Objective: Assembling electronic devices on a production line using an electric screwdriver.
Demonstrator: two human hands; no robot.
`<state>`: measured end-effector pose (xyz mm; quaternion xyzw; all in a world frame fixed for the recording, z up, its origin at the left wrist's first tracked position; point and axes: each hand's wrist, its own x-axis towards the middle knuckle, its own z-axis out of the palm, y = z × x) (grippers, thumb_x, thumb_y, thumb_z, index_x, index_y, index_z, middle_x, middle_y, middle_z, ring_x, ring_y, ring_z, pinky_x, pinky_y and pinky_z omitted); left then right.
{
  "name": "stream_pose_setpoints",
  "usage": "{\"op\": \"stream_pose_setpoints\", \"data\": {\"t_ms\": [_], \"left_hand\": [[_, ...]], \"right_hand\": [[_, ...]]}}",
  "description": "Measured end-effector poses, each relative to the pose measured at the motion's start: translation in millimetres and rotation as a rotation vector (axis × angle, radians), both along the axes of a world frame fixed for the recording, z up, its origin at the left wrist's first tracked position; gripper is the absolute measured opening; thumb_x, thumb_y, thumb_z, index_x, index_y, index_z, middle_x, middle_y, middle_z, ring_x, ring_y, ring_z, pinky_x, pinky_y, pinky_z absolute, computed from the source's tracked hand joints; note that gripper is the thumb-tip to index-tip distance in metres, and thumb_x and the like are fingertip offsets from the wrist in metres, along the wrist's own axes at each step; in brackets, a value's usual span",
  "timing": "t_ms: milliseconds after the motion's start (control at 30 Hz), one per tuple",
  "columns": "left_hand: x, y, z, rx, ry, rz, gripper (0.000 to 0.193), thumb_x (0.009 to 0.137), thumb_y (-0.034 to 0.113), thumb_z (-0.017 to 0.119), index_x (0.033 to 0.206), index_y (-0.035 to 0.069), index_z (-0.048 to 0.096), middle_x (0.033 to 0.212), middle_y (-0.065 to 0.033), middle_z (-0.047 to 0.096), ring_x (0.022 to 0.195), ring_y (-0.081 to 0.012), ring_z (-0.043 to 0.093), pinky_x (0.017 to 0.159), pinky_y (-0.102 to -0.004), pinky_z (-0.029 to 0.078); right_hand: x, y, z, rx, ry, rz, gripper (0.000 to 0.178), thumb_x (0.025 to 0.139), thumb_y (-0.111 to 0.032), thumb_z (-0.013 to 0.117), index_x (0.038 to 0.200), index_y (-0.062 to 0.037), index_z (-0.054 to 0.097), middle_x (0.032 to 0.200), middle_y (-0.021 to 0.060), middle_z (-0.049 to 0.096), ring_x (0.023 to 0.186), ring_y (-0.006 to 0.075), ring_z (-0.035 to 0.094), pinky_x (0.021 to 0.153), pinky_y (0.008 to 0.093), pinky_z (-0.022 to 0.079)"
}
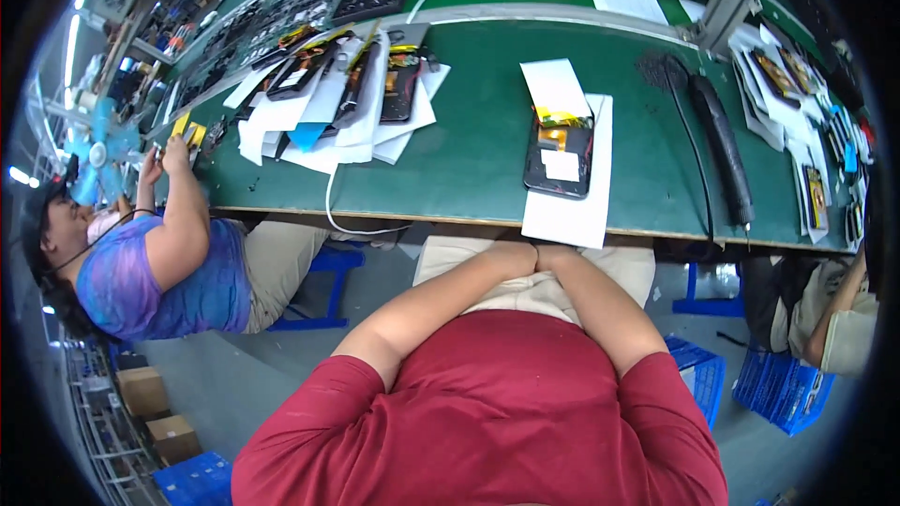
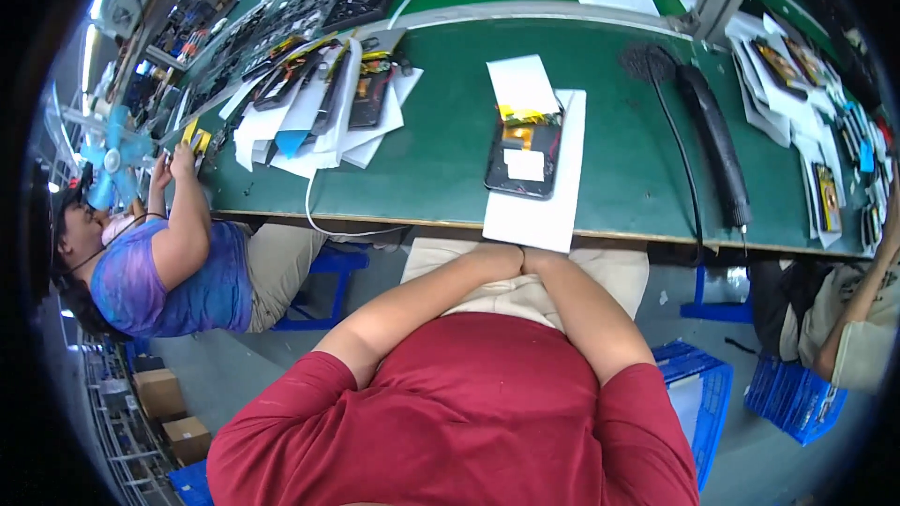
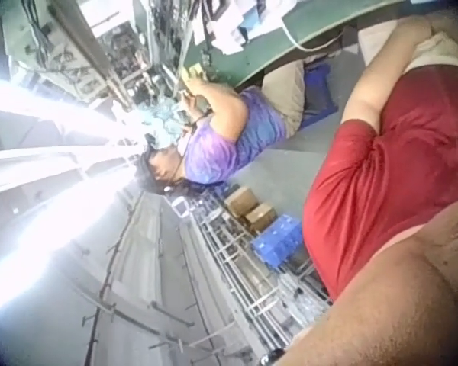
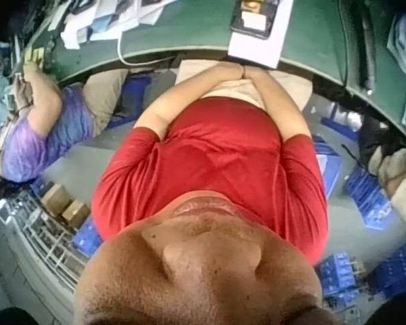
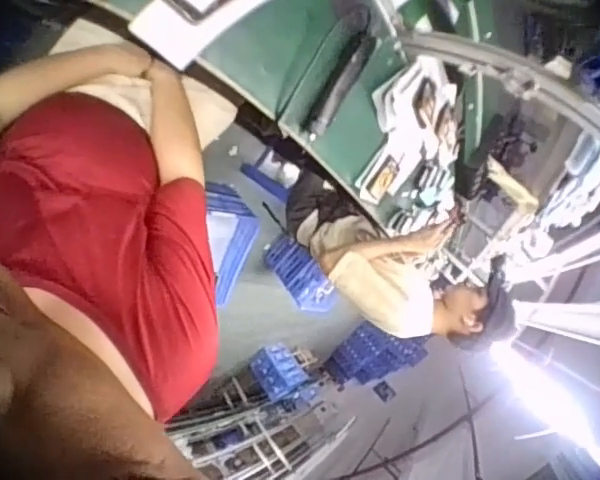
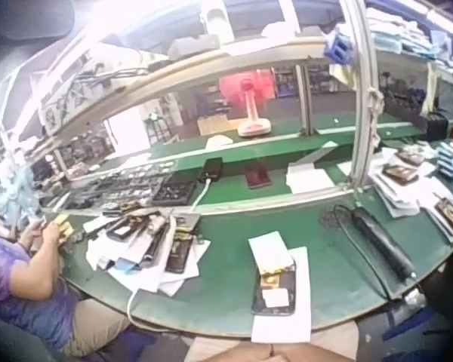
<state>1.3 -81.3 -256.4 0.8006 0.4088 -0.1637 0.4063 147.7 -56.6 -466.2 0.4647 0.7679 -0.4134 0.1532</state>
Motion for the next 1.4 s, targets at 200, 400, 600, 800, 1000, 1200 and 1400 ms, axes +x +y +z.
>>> {"op": "stream_pose_setpoints", "data": {"t_ms": [200, 400, 600, 800, 1000, 1200, 1400], "left_hand": [[13, 9, 39, 0.014, 0.078, -0.087, 0.031, 0.094, 0.02, 0.056, 0.107, 0.001, 0.077, 0.115, -0.0242, 0.073, 0.102, -0.0371, 0.073, 0.088, -0.0461, 0.057], [5, 2, -12, 0.366, -0.292, -0.059, 0.047, 0.086, 0.023, 0.068, 0.127, 0.0, 0.066, 0.129, -0.03, 0.063, 0.123, -0.0381, 0.061, 0.108, -0.0483, 0.044], [18, 3, 23, 0.256, -0.106, -0.143, 0.035, 0.083, 0.019, 0.067, 0.112, -0.001, 0.07, 0.112, -0.0285, 0.07, 0.105, -0.0437, 0.068, 0.094, -0.0499, 0.052], [0, 12, 8, 0.013, -0.253, -0.115, 0.035, 0.086, 0.028, 0.069, 0.11, 0.002, 0.071, 0.112, -0.024, 0.071, 0.107, -0.0384, 0.067, 0.095, -0.0469, 0.052], [9, 21, 2, 0.176, -0.214, -0.056, 0.032, 0.088, 0.029, 0.064, 0.11, 0.007, 0.073, 0.112, -0.0211, 0.071, 0.105, -0.0374, 0.066, 0.094, -0.0469, 0.051], [15, 13, 39, 0.153, -0.08, -0.122, 0.03, 0.093, 0.019, 0.058, 0.117, 0.01, 0.074, 0.121, -0.0195, 0.07, 0.114, -0.0385, 0.064, 0.1, -0.048, 0.049], [13, 30, 2, 0.147, -0.109, -0.268, 0.031, 0.096, 0.035, 0.057, 0.113, 0.014, 0.072, 0.121, -0.0158, 0.069, 0.113, -0.0362, 0.062, 0.103, -0.0478, 0.046]], "right_hand": [[14, 3, 32, -0.105, 0.031, -0.224, 0.049, 0.096, -0.04, 0.061, 0.139, -0.0174, 0.064, 0.144, 0.0168, 0.061, 0.126, 0.0342, 0.063, 0.104, 0.0473, 0.049], [-9, -16, 68, -0.068, 0.003, -0.364, 0.046, 0.095, -0.039, 0.06, 0.135, -0.0164, 0.069, 0.146, 0.0146, 0.06, 0.131, 0.0312, 0.06, 0.107, 0.044, 0.048], [15, -47, 30, 0.531, 0.176, -0.395, 0.04, 0.095, -0.03, 0.059, 0.129, -0.0134, 0.071, 0.139, 0.019, 0.064, 0.127, 0.0346, 0.063, 0.105, 0.045, 0.05], [-6, -47, 35, 0.507, 0.221, -0.367, 0.04, 0.095, -0.03, 0.059, 0.128, -0.0132, 0.072, 0.138, 0.0191, 0.065, 0.126, 0.0348, 0.063, 0.104, 0.0451, 0.05], [-3, -31, 44, 0.48, 0.221, -0.363, 0.039, 0.095, -0.029, 0.059, 0.128, -0.0128, 0.072, 0.137, 0.0192, 0.065, 0.125, 0.0349, 0.064, 0.104, 0.0452, 0.051], [-4, -41, 48, 0.457, 0.265, -0.363, 0.039, 0.094, -0.029, 0.059, 0.127, -0.0125, 0.072, 0.136, 0.0193, 0.065, 0.124, 0.0351, 0.064, 0.103, 0.0453, 0.051], [18, -53, 59, 0.455, 0.28, -0.34, 0.039, 0.094, -0.029, 0.059, 0.127, -0.0122, 0.072, 0.135, 0.0194, 0.066, 0.123, 0.0352, 0.064, 0.102, 0.0454, 0.051]]}}
